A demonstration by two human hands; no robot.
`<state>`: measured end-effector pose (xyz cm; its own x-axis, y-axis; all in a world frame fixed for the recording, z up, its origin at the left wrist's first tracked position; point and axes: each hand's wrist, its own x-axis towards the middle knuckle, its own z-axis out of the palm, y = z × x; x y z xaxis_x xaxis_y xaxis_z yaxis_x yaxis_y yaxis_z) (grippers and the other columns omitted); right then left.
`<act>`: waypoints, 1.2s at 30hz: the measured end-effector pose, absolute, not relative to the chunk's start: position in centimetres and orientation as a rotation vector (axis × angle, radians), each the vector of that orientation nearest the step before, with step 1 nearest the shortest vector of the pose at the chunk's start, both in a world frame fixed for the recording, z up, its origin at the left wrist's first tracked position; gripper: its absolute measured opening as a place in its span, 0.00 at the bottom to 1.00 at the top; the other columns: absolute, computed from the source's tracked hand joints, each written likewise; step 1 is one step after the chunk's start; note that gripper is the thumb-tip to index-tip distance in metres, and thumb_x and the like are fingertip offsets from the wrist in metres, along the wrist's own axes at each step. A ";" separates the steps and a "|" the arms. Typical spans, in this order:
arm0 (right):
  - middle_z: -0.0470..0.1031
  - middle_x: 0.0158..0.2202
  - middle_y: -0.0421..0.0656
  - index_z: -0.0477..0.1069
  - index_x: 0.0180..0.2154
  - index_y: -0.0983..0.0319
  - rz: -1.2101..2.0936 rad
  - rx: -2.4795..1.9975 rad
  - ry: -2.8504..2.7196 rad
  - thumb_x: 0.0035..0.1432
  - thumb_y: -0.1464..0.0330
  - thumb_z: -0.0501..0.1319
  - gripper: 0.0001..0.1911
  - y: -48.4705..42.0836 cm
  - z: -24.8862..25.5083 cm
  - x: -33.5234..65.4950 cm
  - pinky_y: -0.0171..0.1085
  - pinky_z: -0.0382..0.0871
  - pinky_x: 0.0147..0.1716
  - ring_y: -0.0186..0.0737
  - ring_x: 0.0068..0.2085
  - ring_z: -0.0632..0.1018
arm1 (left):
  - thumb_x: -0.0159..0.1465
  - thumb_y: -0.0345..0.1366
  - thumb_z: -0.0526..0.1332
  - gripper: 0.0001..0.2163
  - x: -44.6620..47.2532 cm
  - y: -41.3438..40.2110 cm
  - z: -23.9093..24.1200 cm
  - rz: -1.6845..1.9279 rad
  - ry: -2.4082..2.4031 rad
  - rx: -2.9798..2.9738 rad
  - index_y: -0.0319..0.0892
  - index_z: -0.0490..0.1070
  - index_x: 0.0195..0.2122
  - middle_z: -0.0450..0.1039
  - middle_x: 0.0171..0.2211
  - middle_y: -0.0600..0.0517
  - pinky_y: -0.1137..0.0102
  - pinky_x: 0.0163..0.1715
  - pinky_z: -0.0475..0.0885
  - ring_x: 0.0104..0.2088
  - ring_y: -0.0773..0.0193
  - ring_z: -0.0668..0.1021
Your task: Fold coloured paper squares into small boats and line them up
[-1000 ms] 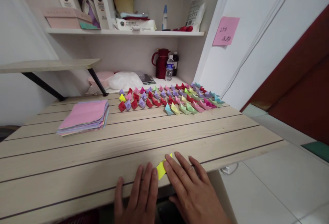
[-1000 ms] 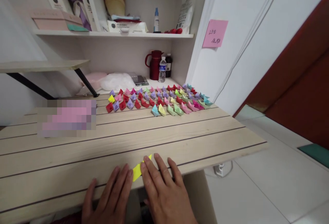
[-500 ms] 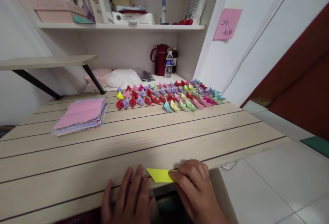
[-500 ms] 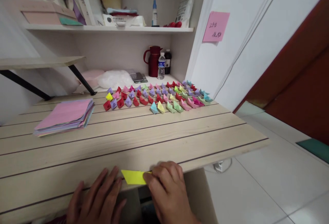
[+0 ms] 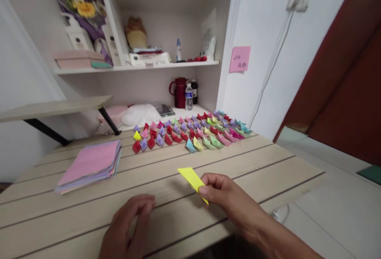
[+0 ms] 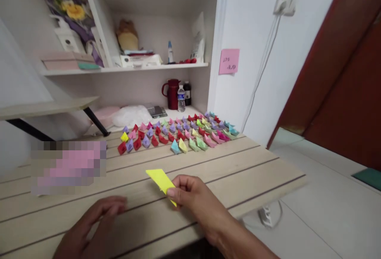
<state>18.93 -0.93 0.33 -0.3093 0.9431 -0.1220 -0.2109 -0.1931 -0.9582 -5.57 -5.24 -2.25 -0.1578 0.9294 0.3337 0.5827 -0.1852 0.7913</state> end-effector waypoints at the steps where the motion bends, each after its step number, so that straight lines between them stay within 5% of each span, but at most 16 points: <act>1: 0.68 0.22 0.35 0.68 0.26 0.62 1.779 -0.925 -1.099 0.46 0.60 0.73 0.18 0.6 0.9 18.3 0.30 0.62 0.28 0.29 0.24 0.67 | 0.61 0.52 0.60 0.14 -5.5 -3.5 -1.8 1.264 1.653 1.614 0.49 0.74 0.40 0.78 0.45 0.49 0.56 0.51 0.70 0.49 0.50 0.77; 5: 0.72 0.23 0.38 0.65 0.29 0.61 1.972 -0.874 -1.082 0.59 0.55 0.62 0.17 6.3 1.9 15.3 0.32 0.66 0.25 0.31 0.21 0.70 | 0.56 0.49 0.66 0.27 -4.8 2.6 -1.8 1.517 1.458 1.216 0.44 0.65 0.53 0.69 0.54 0.40 0.53 0.53 0.68 0.48 0.52 0.78; 8: 0.63 0.17 0.34 0.58 0.23 0.60 2.131 -0.902 -1.060 0.67 0.57 0.51 0.21 8.4 1.4 13.8 0.30 0.62 0.19 0.29 0.15 0.62 | 0.57 0.51 0.63 0.34 -3.9 4.1 -2.8 1.555 1.318 1.201 0.49 0.55 0.62 0.58 0.62 0.39 0.58 0.49 0.71 0.50 0.54 0.78; 13: 0.58 0.14 0.34 0.54 0.20 0.59 2.278 -0.904 -1.061 0.68 0.63 0.45 0.22 8.2 0.0 13.0 0.31 0.61 0.15 0.31 0.13 0.59 | 0.50 0.54 0.69 0.41 -2.6 3.0 -3.4 1.484 1.111 1.222 0.47 0.56 0.62 0.65 0.57 0.41 0.62 0.48 0.71 0.45 0.57 0.79; 22: 0.61 0.12 0.33 0.58 0.22 0.60 2.197 -0.911 -1.194 0.67 0.60 0.48 0.21 8.1 -0.7 12.6 0.31 0.67 0.12 0.29 0.11 0.59 | 0.54 0.58 0.66 0.32 -3.6 2.9 -2.1 1.268 0.995 1.133 0.41 0.69 0.54 0.79 0.40 0.44 0.64 0.37 0.71 0.38 0.55 0.81; 27: 0.68 0.13 0.36 0.68 0.34 0.64 2.078 -0.923 -1.279 0.70 0.60 0.47 0.19 7.5 -0.8 12.3 0.30 0.67 0.11 0.30 0.09 0.64 | 0.56 0.53 0.67 0.23 -3.3 2.3 -1.3 1.277 0.998 1.058 0.40 0.72 0.44 0.77 0.30 0.51 0.69 0.29 0.68 0.27 0.64 0.78; 31: 0.73 0.19 0.36 0.64 0.46 0.61 1.939 -0.944 -1.296 0.71 0.54 0.44 0.20 7.3 -0.8 12.3 0.32 0.71 0.13 0.32 0.12 0.70 | 0.56 0.51 0.67 0.19 -3.3 2.2 -0.9 1.330 1.034 0.992 0.40 0.71 0.38 0.75 0.27 0.54 0.72 0.27 0.67 0.24 0.69 0.75; 36: 0.72 0.25 0.36 0.64 0.45 0.60 1.783 -0.946 -1.366 0.65 0.49 0.53 0.21 7.4 -0.9 12.4 0.29 0.69 0.13 0.31 0.17 0.73 | 0.53 0.51 0.69 0.20 -3.3 2.2 -0.9 1.359 1.067 0.972 0.40 0.69 0.35 0.76 0.27 0.53 0.71 0.26 0.68 0.24 0.68 0.76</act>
<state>12.37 7.38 -0.89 -0.4963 0.8572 -0.1374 -0.0903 -0.2084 -0.9739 -3.33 2.24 -0.92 -0.0638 0.9977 -0.0223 -0.2587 0.0050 0.9659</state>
